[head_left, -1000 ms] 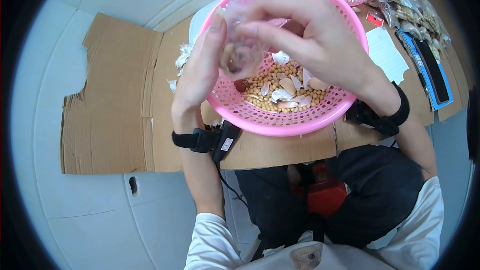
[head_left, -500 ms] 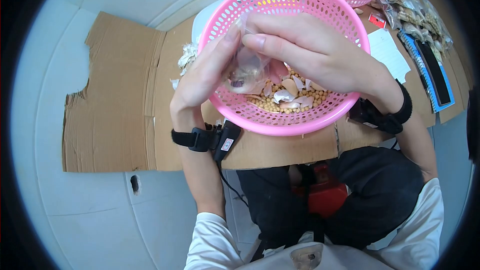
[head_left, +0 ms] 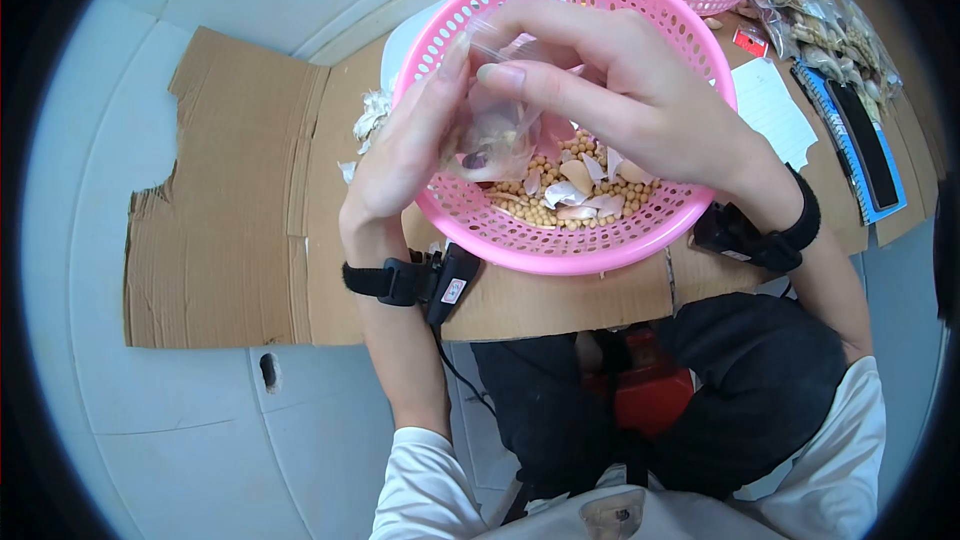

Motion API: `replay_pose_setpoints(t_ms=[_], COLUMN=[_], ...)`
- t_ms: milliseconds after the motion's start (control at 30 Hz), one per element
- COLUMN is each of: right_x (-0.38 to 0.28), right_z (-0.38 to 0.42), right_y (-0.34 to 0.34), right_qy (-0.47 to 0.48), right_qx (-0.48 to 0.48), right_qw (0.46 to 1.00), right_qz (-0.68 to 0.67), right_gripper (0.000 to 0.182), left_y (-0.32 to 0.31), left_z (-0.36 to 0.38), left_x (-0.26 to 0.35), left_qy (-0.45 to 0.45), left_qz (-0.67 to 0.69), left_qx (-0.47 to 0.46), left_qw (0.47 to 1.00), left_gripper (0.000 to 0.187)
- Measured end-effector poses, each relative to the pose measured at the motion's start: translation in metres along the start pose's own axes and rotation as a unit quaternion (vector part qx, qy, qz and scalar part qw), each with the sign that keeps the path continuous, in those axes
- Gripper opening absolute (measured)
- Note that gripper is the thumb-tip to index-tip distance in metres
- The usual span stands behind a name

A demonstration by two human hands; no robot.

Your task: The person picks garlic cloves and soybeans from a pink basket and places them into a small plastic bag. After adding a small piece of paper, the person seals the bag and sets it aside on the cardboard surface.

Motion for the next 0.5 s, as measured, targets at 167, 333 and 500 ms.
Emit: replay_pose_setpoints(t_ms=[167,333,500], right_x=[0.001,0.000,0.017], right_z=[-0.002,0.000,0.011], right_y=[0.002,0.035,0.049], right_qy=[-0.033,0.095,-0.054], right_qx=[-0.010,0.147,0.168], right_qw=[0.997,0.983,0.979], right_qz=[-0.065,-0.049,-0.105], right_gripper=[0.029,0.025,0.032], left_y=[-0.003,-0.001,0.020], left_z=[-0.004,-0.007,-0.008], left_x=[0.003,0.011,0.017], left_qy=[0.005,-0.003,-0.071], left_qz=[0.008,-0.058,-0.008], left_qx=[0.027,0.000,0.096], left_qw=[1.000,0.998,0.993], left_gripper=[0.060,0.065,0.077])
Point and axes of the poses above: each hand's wrist, its own z-axis away from the middle knuckle, its own y-axis out of the back of the hand, x = y × z, the point moved 10 cm from there along -z, towards the middle knuckle, and after that the axes turned 14 degrees about -x, right-handed, at the moved point
